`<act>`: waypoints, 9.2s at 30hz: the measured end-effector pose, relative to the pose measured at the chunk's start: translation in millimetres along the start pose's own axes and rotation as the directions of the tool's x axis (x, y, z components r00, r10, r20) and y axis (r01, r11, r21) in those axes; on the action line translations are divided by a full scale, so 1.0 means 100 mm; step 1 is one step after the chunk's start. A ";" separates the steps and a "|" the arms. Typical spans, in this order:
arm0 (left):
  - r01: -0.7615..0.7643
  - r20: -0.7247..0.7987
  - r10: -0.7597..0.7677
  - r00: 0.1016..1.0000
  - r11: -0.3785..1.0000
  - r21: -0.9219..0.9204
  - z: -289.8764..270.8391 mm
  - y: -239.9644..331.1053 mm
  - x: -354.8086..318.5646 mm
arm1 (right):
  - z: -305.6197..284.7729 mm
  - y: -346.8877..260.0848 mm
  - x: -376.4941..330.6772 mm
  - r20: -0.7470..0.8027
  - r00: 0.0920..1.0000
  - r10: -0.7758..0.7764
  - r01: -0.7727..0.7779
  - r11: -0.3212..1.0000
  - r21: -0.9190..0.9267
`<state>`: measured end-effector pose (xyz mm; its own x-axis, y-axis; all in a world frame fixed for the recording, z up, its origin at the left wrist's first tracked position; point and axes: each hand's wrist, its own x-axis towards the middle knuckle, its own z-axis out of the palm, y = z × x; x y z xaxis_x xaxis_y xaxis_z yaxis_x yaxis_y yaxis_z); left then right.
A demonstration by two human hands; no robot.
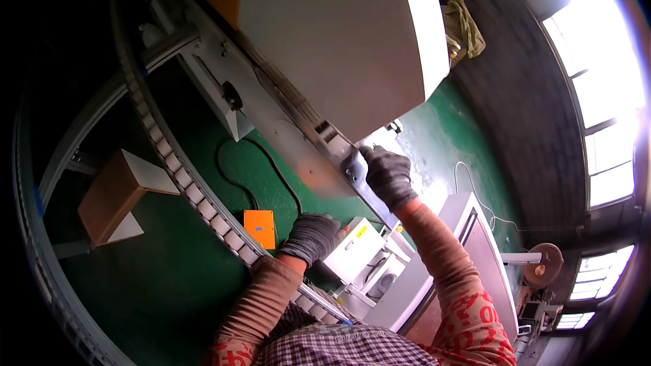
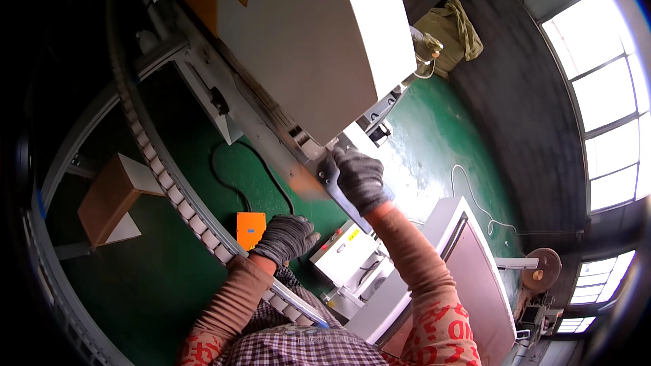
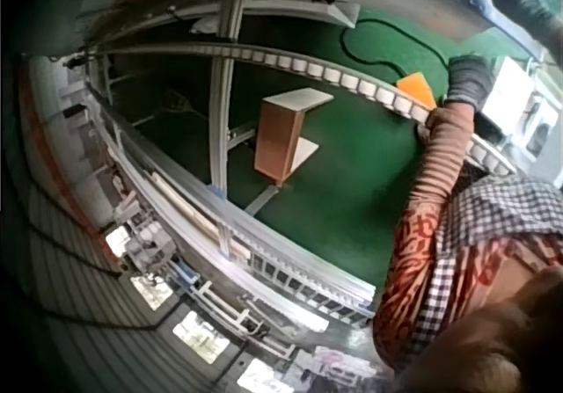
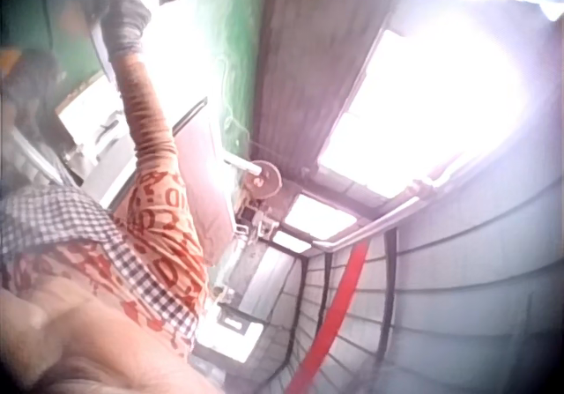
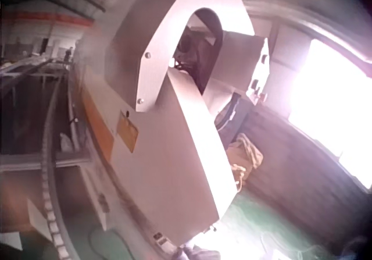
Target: The person cleans the metal surface of a large industrial machine using a small orange sponge and a grey cloth. They wipe the machine's side panel and top surface, then move to the front to clean the area around the control panel. Finally, they pick up a large reddish-brown board from the floor and place it onto a conveyor belt.
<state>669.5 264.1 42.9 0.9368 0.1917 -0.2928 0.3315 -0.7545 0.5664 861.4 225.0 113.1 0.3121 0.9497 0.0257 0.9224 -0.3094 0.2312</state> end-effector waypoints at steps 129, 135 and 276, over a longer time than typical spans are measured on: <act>0.063 -0.013 -0.063 0.998 0.998 0.016 -0.05 0.01 0.04 | 0.06 0.26 0.15 -0.021 0.999 0.030 -0.028 0.998 0.062; 0.202 0.172 -0.204 0.964 0.979 0.027 0.00 -0.08 0.04 | -0.16 -0.31 -0.30 -0.144 0.970 -0.194 0.227 0.938 0.262; 0.073 -0.699 -0.023 0.715 0.996 0.043 0.17 0.16 -1.08 | 1.28 1.66 -0.73 0.362 0.465 0.808 -0.072 -0.373 0.925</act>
<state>571.5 220.3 70.5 0.7404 0.5930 0.3164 0.3942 -0.7644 0.5101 1021.0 98.2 25.5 0.9727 0.1738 -0.1538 -0.1566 0.0021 -0.9877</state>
